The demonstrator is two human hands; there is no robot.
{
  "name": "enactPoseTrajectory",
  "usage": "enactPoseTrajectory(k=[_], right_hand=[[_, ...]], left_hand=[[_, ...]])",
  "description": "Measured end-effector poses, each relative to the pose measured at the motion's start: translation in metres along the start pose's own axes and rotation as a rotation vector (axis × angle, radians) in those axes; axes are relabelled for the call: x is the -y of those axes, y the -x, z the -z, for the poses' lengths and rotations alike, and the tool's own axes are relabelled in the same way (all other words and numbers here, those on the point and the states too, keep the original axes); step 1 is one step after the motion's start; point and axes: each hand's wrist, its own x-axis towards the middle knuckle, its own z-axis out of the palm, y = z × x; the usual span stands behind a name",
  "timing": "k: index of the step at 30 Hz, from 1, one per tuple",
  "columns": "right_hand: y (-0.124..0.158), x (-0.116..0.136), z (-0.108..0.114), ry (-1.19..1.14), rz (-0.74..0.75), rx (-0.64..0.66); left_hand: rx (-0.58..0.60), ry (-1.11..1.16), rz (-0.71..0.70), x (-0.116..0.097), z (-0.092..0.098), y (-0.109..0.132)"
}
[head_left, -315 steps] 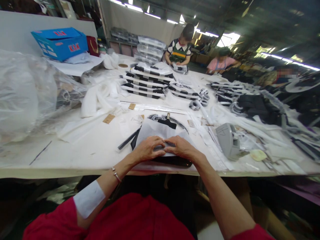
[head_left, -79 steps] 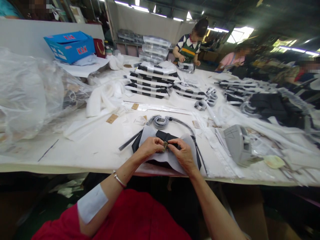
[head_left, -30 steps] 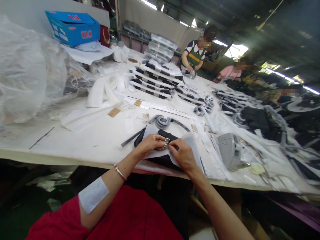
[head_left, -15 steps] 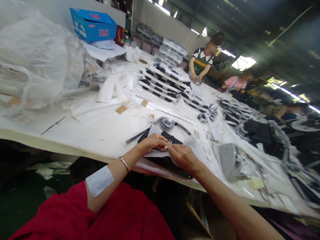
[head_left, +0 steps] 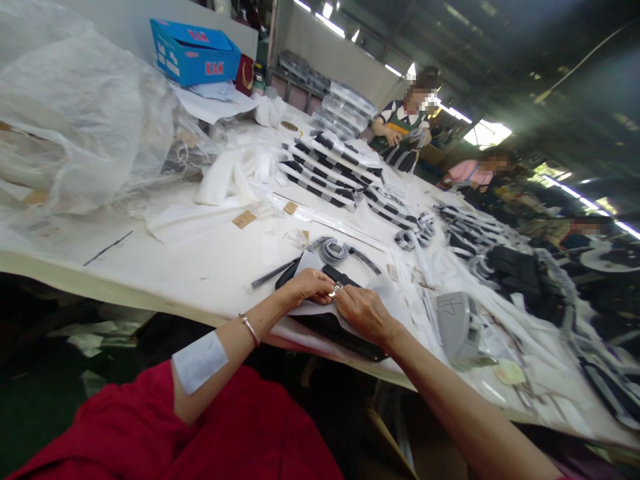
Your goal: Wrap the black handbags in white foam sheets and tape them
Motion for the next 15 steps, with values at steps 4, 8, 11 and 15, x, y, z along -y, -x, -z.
enactPoseTrajectory(k=[4,8,11,15], right_hand=[[0.005,0.003,-0.01,-0.018,-0.116,-0.004],[0.008,0.005,-0.017,-0.113,-0.261,-0.056],[0.008,0.006,-0.021,-0.275,-0.391,-0.151],[0.009,0.006,-0.025,-0.442,-0.509,-0.218]], left_hand=[[-0.002,-0.036,-0.032,0.002,-0.002,0.0],[0.011,-0.064,-0.064,0.005,-0.003,0.001],[0.017,-0.081,-0.091,0.007,-0.004,0.003],[0.032,-0.103,-0.106,0.007,-0.003,0.004]])
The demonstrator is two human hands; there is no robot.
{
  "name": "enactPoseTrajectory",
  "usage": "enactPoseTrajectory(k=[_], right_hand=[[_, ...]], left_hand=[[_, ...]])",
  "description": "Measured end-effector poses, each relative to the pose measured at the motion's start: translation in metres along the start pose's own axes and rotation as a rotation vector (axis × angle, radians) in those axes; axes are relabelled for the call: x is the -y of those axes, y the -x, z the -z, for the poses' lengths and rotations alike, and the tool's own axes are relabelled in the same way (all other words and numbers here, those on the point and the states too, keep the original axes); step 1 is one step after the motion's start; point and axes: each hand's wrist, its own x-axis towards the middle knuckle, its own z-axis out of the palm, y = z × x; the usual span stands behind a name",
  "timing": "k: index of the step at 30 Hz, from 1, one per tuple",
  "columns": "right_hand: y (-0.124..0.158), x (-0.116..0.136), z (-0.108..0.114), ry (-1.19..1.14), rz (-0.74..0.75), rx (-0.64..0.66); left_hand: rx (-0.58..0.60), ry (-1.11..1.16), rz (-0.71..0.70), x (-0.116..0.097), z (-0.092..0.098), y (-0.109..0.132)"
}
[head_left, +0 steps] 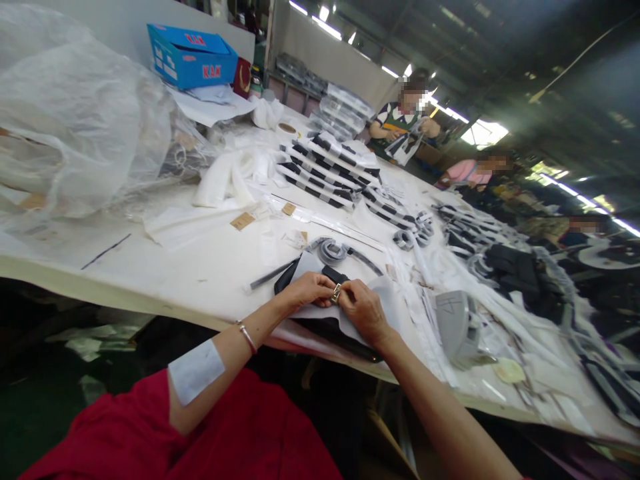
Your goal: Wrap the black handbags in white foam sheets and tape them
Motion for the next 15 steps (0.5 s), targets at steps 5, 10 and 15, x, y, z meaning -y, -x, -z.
enactPoseTrajectory(k=[5,10,15], right_hand=[[0.0,0.001,-0.001,-0.051,-0.074,-0.012],[-0.001,0.003,-0.001,-0.128,-0.128,-0.009],[-0.002,0.004,-0.004,-0.238,-0.304,-0.07]], left_hand=[[0.027,-0.01,-0.033,-0.002,-0.001,0.003],[0.034,0.004,-0.094,0.006,-0.005,0.001],[0.022,-0.023,-0.105,0.008,-0.007,0.001]])
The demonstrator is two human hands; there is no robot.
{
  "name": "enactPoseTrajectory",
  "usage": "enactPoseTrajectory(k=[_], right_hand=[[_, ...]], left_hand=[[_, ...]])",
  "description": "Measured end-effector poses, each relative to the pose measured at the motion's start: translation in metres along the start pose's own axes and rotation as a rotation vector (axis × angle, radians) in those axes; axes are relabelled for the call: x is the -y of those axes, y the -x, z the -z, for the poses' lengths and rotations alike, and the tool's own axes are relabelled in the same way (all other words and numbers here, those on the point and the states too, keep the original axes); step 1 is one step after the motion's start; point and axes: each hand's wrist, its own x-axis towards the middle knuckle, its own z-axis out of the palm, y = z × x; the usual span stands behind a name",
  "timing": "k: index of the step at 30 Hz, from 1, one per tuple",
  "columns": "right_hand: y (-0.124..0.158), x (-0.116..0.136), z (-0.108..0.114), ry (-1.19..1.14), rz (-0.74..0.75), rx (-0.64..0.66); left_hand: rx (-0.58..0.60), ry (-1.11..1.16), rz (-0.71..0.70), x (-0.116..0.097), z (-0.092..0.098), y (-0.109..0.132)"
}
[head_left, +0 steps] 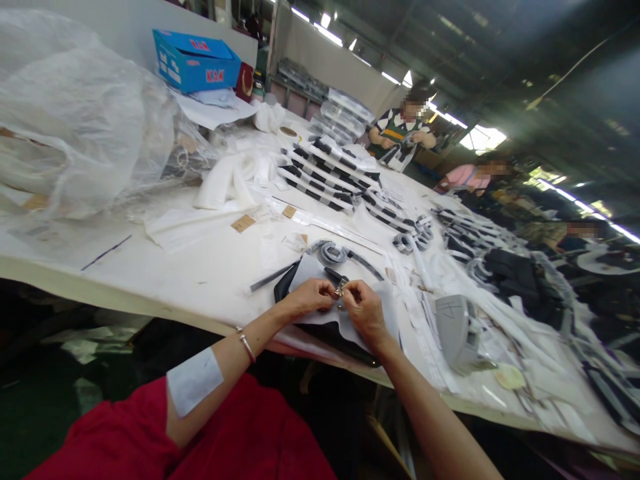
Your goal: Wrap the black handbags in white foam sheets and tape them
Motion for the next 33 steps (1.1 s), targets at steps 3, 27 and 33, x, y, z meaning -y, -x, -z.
enactPoseTrajectory(k=[3,27,33], right_hand=[[0.001,0.0,-0.003,-0.034,-0.004,0.063],[-0.005,0.013,0.035,-0.986,-0.488,-0.178],[0.071,0.018,0.124,-0.759,-0.56,-0.032]], left_hand=[[0.028,0.002,0.0,-0.004,0.002,0.002],[-0.056,-0.124,0.055,-0.004,-0.005,-0.001],[-0.056,-0.128,0.053,-0.005,-0.003,-0.001]])
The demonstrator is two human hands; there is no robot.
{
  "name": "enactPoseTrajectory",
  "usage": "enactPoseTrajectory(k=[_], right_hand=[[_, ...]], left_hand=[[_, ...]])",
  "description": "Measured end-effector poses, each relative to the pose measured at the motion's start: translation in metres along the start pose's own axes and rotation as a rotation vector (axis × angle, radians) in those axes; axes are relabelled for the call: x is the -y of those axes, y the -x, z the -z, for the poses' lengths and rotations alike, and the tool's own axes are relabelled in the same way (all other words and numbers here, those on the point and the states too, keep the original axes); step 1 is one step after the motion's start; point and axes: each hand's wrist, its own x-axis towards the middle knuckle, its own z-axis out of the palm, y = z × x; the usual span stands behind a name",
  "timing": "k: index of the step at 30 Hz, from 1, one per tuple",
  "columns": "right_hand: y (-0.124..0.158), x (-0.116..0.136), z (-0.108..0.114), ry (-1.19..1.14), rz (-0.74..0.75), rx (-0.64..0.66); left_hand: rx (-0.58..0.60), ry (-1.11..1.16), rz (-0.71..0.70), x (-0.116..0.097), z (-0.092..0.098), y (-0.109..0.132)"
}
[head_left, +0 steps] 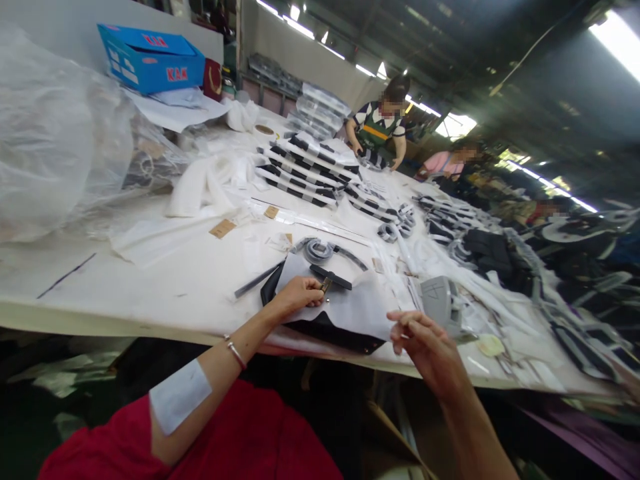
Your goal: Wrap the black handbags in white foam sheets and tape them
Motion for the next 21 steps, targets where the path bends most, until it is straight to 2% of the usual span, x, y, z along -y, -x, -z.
enactPoseTrajectory(k=[3,4,6,9,12,14,15,17,19,21], right_hand=[[0.043,-0.026,0.046,0.361,-0.19,-0.048],[0.054,-0.041,0.059,0.506,-0.213,-0.097],[0.071,-0.073,0.081,0.736,-0.155,-0.222],[0.088,-0.114,0.095,0.938,-0.054,-0.369],[0.095,-0.13,0.092,1.135,-0.138,-0.364],[0.096,-0.125,0.087,1.264,-0.192,-0.325],[0.094,-0.118,0.084,1.315,-0.158,-0.332],[0.088,-0.097,0.077,1.38,0.046,-0.416],[0.077,-0.069,0.066,1.375,0.331,-0.509],[0.061,-0.041,0.046,1.315,0.57,-0.516]], left_hand=[[0.004,-0.004,0.006,0.001,0.0,-0.001],[0.008,-0.006,0.005,0.001,0.0,-0.001],[0.016,-0.007,0.004,0.002,0.001,-0.001],[0.025,-0.013,0.001,0.002,0.002,-0.001],[0.036,-0.023,-0.006,0.001,0.003,-0.001],[0.044,-0.031,-0.007,0.0,0.003,0.0],[0.046,-0.035,-0.006,-0.001,0.003,0.001],[0.045,-0.045,-0.001,-0.002,0.002,0.002],[0.038,-0.053,0.009,-0.004,0.001,0.003],[0.036,-0.055,0.02,-0.005,0.0,0.004]])
